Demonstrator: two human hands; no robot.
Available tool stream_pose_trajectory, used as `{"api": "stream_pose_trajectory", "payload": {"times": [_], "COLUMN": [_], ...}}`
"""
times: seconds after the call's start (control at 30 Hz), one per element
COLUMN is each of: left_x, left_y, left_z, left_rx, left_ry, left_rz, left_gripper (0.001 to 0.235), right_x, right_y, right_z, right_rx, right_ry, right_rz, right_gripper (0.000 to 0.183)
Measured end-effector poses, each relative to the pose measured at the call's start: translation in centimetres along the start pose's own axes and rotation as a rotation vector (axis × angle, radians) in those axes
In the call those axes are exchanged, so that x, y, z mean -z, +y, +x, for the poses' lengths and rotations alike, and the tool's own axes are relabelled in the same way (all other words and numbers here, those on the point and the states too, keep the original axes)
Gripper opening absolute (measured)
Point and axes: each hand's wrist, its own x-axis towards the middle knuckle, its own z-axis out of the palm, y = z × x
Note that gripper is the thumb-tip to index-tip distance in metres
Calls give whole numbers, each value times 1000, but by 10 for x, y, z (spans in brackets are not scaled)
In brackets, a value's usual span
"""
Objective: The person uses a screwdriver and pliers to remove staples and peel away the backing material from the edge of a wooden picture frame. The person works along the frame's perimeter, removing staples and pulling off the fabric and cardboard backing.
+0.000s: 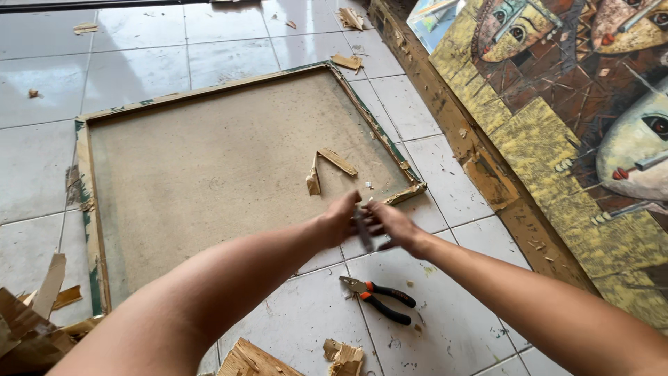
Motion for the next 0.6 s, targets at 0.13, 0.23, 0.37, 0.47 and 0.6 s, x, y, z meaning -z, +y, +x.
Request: {"api": "stream_pose_trajectory", "payload": {"times": [0.13, 0.23, 0.37, 0.47, 0.6], "left_x": [4, 29, 63, 66, 64], "left_y": [-21, -13, -16, -15, -39], "left_z": [79, 69, 63, 65, 113], "left_rx": [-38, -518, -591, -637, -662], "left_ry": [-123, 26, 70, 26, 66], "left_rz": [137, 1431, 1667, 1696, 1689], "left_gripper": [51, 44, 78, 69, 52], "right_x": [21, 44, 30, 20, 8], "right_y": [50, 53, 20, 14, 11], "right_z": [31, 20, -40, -54, -54], "right_rx": [14, -65, -128, -162, -147], "right_ry": [164, 314, 240, 228, 251], "right_rz": [-121, -502, -692, -732, -701], "right_gripper": [59, 76, 69, 66, 64]}}
